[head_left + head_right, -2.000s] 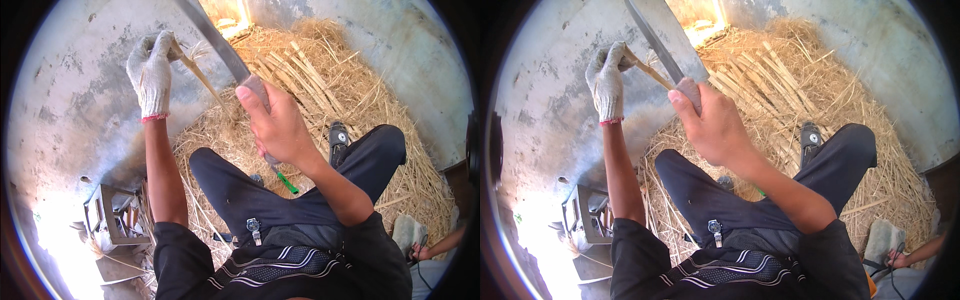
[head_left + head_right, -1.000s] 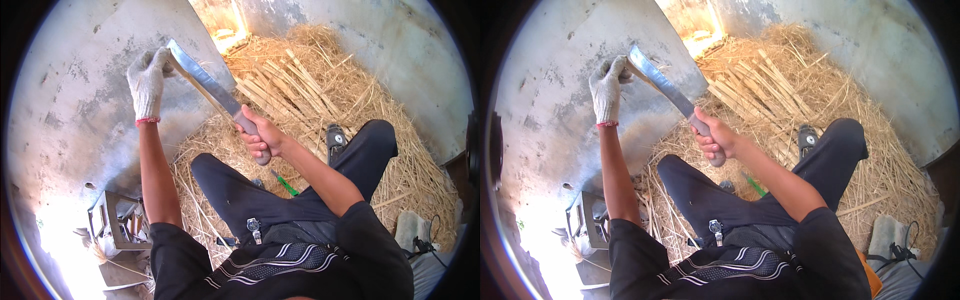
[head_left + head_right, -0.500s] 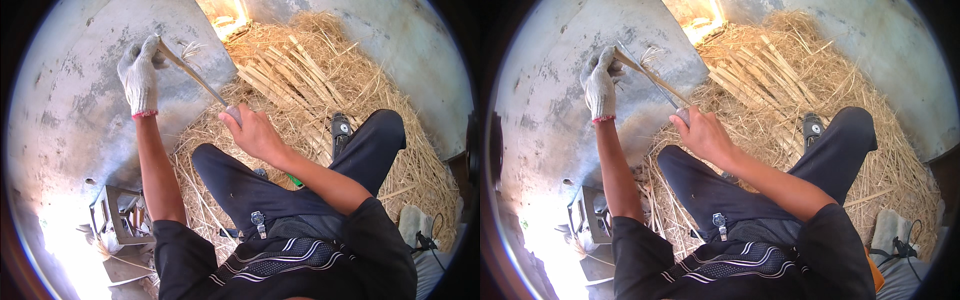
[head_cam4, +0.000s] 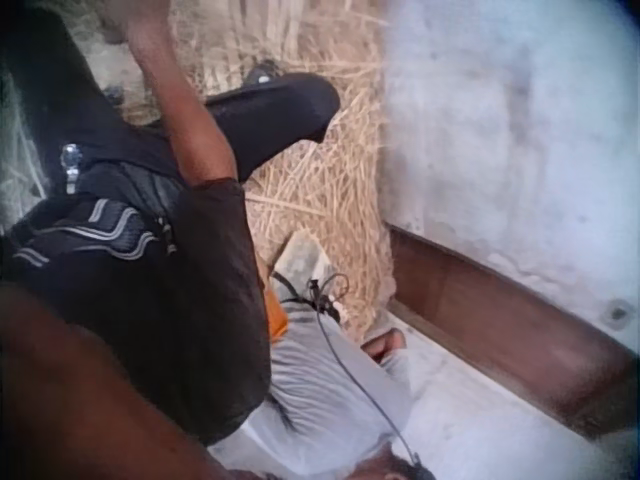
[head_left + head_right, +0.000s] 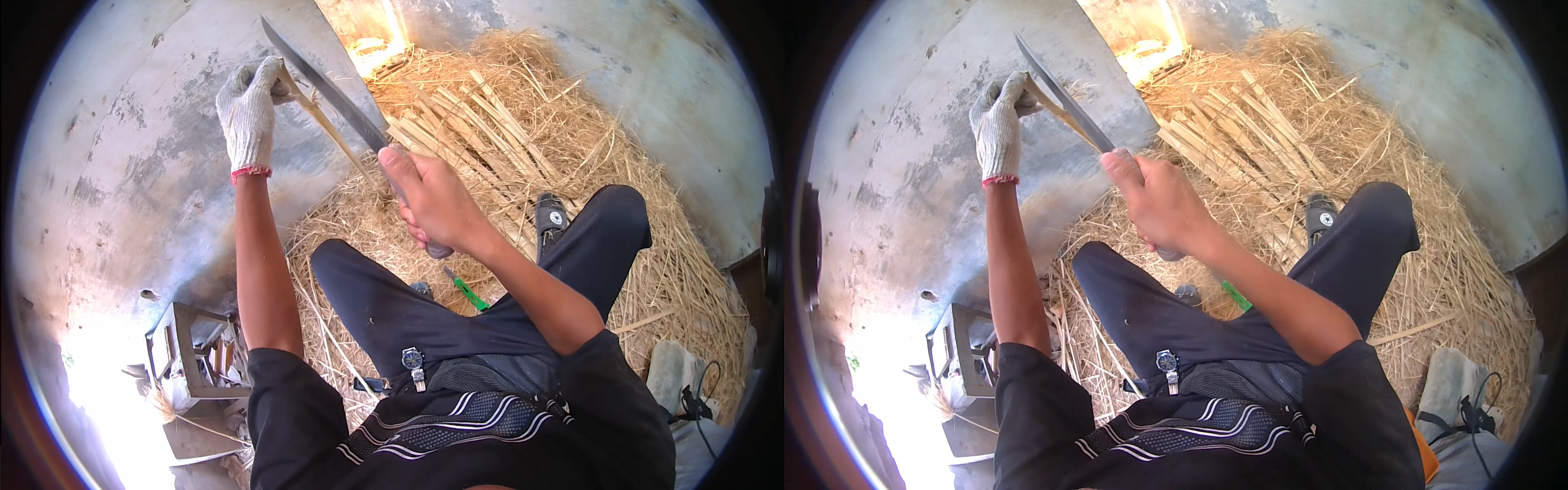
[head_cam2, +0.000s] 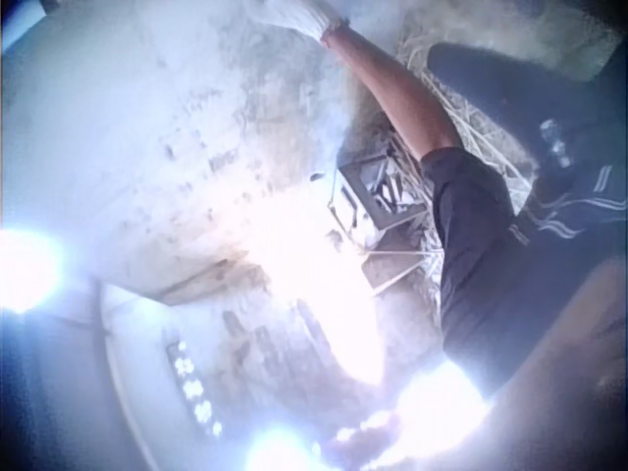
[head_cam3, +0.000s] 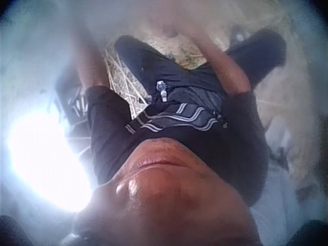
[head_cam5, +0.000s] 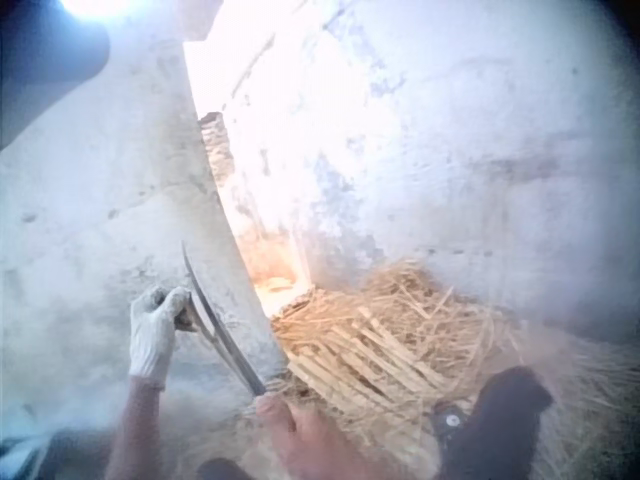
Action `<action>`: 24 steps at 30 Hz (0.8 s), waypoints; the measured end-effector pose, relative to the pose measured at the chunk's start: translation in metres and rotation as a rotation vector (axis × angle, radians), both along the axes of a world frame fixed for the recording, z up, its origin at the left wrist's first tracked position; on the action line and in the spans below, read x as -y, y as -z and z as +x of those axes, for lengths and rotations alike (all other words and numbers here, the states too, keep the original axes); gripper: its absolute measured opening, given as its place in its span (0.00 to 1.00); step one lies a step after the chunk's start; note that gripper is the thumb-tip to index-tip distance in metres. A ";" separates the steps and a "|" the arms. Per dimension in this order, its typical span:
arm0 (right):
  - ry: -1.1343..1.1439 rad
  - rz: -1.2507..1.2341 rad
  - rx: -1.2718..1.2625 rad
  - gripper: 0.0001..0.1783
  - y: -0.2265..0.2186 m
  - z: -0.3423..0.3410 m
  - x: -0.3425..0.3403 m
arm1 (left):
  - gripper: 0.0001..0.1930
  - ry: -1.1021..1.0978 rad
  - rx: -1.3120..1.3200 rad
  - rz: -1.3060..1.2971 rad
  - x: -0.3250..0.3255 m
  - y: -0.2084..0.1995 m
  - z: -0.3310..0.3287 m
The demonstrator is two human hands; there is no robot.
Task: The person sits on a straw-covered floor and uses a knife to shave and smooth a long bamboo stick. They hold the stick with a gloved left hand and scrape it with the knife in their right hand, occasionally switching to a larger machete-like tool to continue the process.
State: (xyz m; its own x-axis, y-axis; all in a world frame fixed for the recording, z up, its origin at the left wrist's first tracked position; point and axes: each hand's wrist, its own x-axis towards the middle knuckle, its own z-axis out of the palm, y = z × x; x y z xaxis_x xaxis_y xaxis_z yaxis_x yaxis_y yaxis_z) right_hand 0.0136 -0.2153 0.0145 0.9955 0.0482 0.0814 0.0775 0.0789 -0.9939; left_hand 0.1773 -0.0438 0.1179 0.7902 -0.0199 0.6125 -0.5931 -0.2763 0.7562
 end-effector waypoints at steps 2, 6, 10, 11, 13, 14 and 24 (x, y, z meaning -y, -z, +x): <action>0.194 -0.193 0.333 0.33 0.004 0.005 -0.006 | 0.11 0.012 -0.018 -0.037 -0.004 0.002 0.002; 0.326 -0.351 0.335 0.31 0.045 0.018 -0.030 | 0.11 0.025 0.038 -0.080 -0.009 0.012 0.010; 0.192 -0.401 0.119 0.30 0.081 0.046 -0.022 | 0.11 -0.009 0.038 -0.067 -0.007 0.007 0.005; 0.052 -0.270 0.001 0.30 0.066 0.042 -0.020 | 0.11 -0.044 0.019 -0.055 -0.015 0.005 -0.003; -0.244 0.206 -0.285 0.30 0.057 0.042 -0.006 | 0.11 -0.022 0.044 -0.042 -0.018 0.006 -0.001; -0.363 0.385 -0.327 0.30 0.062 0.045 0.005 | 0.11 -0.002 0.059 -0.032 -0.015 0.004 0.000; 0.015 0.006 0.133 0.32 0.021 0.017 -0.009 | 0.12 0.026 0.047 -0.046 -0.013 0.007 0.008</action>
